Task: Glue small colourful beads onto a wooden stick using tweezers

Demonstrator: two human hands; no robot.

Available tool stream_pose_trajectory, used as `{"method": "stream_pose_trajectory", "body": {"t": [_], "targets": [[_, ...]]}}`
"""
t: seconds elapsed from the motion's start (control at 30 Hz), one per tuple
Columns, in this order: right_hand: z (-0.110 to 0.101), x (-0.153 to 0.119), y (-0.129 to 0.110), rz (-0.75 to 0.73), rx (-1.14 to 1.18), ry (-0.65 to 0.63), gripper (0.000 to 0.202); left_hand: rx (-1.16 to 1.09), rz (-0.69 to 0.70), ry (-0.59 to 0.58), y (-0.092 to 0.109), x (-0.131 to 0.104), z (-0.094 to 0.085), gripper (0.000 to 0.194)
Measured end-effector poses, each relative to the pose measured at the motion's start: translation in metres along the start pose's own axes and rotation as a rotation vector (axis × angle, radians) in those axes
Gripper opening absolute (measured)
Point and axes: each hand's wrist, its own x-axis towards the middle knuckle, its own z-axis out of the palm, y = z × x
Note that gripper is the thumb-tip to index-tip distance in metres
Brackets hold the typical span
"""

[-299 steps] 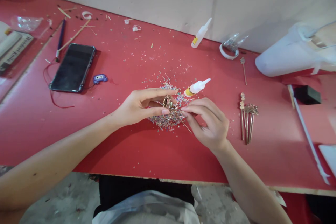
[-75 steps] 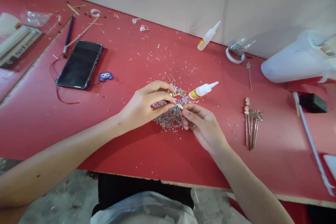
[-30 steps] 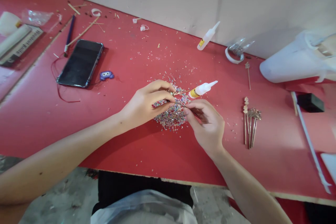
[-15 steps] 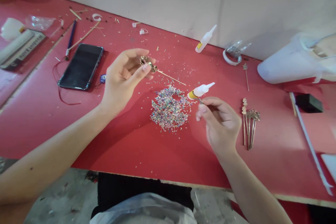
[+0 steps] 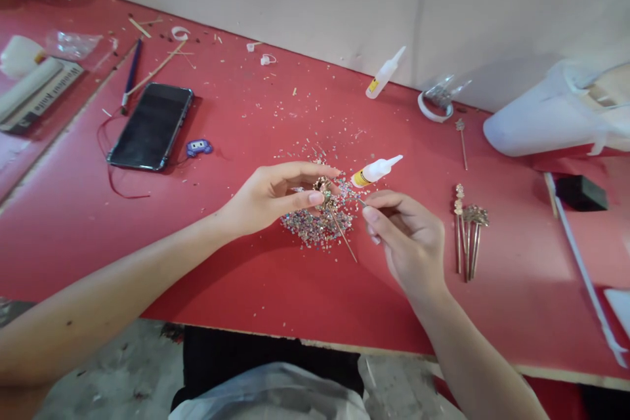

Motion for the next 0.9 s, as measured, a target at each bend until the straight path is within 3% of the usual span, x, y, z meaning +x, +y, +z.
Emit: {"method": "stream_pose_trajectory", "body": {"t": [0.9], "targets": [[0.014, -0.005, -0.003, 0.021, -0.041, -0.004, 0.007, 0.015, 0.004, -0.004, -0.002, -0.002, 0.004, 0.030]]}}
